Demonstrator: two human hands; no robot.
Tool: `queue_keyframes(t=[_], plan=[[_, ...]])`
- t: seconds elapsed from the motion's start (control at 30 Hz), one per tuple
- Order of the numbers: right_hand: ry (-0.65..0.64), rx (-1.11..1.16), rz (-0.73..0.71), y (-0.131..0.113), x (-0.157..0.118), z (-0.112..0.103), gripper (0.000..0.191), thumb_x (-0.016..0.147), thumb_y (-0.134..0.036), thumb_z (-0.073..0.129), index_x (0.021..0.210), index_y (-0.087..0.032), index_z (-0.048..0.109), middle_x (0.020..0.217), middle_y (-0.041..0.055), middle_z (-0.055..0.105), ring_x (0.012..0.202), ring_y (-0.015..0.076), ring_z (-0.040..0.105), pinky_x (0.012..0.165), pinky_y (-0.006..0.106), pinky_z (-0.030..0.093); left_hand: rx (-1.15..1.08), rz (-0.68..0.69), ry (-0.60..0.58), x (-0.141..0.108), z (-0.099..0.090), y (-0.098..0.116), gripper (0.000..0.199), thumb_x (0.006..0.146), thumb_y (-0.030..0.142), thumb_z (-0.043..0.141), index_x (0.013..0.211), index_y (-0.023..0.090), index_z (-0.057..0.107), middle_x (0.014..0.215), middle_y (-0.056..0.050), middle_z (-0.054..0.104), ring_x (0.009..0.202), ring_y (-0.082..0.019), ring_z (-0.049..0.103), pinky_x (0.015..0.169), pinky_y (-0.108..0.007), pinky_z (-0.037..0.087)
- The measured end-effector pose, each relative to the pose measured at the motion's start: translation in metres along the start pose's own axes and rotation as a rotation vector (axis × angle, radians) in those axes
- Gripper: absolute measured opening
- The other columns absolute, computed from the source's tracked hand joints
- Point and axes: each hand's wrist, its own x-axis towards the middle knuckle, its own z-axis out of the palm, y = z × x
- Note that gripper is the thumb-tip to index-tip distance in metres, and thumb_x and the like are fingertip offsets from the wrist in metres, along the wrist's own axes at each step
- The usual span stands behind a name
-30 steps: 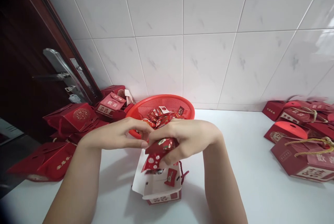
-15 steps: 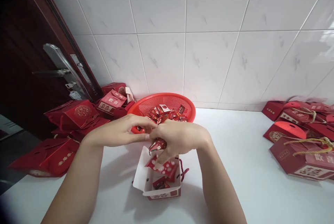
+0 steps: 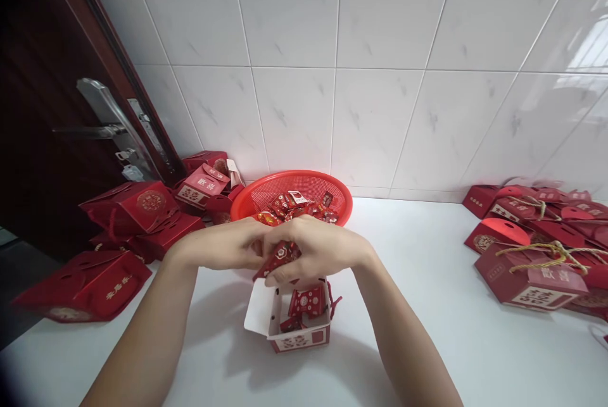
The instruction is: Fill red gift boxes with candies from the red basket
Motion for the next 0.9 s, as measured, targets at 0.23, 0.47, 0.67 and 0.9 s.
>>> queue_keyframes(t=[0.23,0.47,0.67,0.9], plan=[[-0.024,-0.1,0.087,-0.008,-0.012,0.008,0.011,0.083,-0.02,0.076,0.093,-0.015,0.073,0.082,0.0016,0.073,0.069,0.0127,0.06,0.063,0.023,0.04,-0.024,0.06,-0.015,-0.006,0.001,0.012,0.022,0.075,0.014,0.059,0.094,0.02,0.069,0.084,0.0,0.071,0.075,-0.017,0.065,0.062,-0.023,0.043],[-0.214,-0.216,0.237,-0.017,-0.016,0.02,0.025,0.076,-0.016,0.079,0.1,-0.017,0.072,0.087,0.0014,0.07,0.072,0.0133,0.057,0.059,0.022,0.035,-0.065,0.084,-0.026,-0.009,0.002,0.017,0.016,0.077,0.013,0.058,0.09,0.019,0.064,0.084,-0.001,0.072,0.076,-0.017,0.067,0.066,-0.024,0.047],[-0.186,-0.407,0.276,-0.012,-0.012,0.03,0.014,0.073,-0.007,0.062,0.083,-0.016,0.064,0.074,-0.0005,0.061,0.062,0.0117,0.045,0.05,0.024,0.028,-0.017,0.064,-0.036,-0.006,0.004,0.019,0.011,0.077,0.013,0.059,0.086,0.019,0.063,0.084,-0.001,0.073,0.078,-0.017,0.067,0.065,-0.023,0.046],[-0.482,-0.267,0.188,-0.01,-0.002,0.042,0.013,0.078,-0.01,0.06,0.068,-0.018,0.061,0.062,-0.0051,0.058,0.059,0.0108,0.048,0.053,0.023,0.032,-0.029,0.003,-0.044,-0.004,0.005,0.012,0.015,0.078,0.014,0.057,0.09,0.02,0.062,0.083,0.0,0.072,0.075,-0.016,0.066,0.061,-0.023,0.045]])
